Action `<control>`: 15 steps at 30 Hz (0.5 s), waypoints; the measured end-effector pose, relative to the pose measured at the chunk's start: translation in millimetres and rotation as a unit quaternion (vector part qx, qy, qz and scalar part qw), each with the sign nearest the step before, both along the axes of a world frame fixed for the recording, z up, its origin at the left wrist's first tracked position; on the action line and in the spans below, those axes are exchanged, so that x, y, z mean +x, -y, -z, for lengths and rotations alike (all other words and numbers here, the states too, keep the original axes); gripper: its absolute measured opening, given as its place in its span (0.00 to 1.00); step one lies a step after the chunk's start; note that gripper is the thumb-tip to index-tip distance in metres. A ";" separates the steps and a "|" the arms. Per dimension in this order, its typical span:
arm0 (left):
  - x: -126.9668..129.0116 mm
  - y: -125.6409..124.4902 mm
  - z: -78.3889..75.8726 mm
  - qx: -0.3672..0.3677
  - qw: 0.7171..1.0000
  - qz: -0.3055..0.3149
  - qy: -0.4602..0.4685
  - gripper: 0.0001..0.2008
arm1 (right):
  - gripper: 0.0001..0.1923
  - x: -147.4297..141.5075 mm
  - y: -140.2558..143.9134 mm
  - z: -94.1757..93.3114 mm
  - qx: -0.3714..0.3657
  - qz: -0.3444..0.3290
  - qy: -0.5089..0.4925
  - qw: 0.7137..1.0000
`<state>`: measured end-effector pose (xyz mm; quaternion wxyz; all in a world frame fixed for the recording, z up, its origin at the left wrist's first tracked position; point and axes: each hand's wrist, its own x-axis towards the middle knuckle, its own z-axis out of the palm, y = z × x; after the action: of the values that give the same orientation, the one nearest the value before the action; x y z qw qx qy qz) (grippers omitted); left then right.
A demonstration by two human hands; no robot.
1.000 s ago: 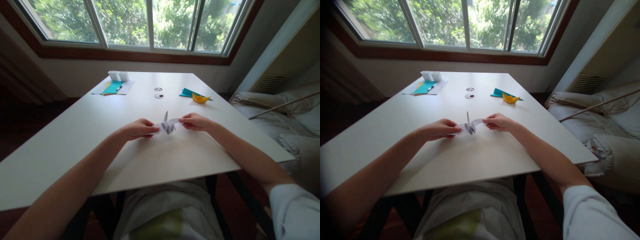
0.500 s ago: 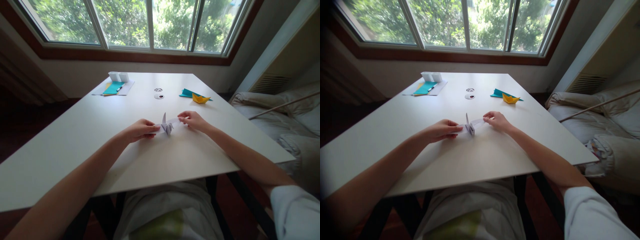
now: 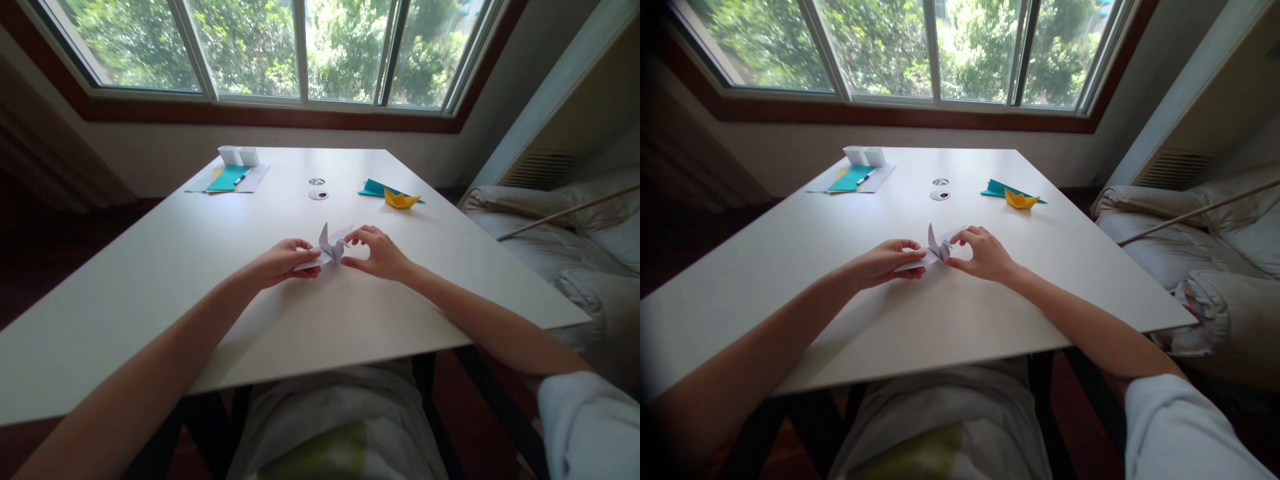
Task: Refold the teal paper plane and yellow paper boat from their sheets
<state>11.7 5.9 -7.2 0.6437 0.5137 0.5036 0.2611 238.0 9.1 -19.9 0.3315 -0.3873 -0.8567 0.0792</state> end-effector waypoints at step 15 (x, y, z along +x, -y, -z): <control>-1.5 -23.3 6.8 0.441 0.882 0.031 -0.165 0.14 | 0.07 -7.4 -4.2 4.6 0.002 0.023 -0.058 0.998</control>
<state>10.2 29.2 -14.0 0.2658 0.7955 0.4193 0.3475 230.6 13.2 -24.5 0.3830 -0.4013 -0.8269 0.0919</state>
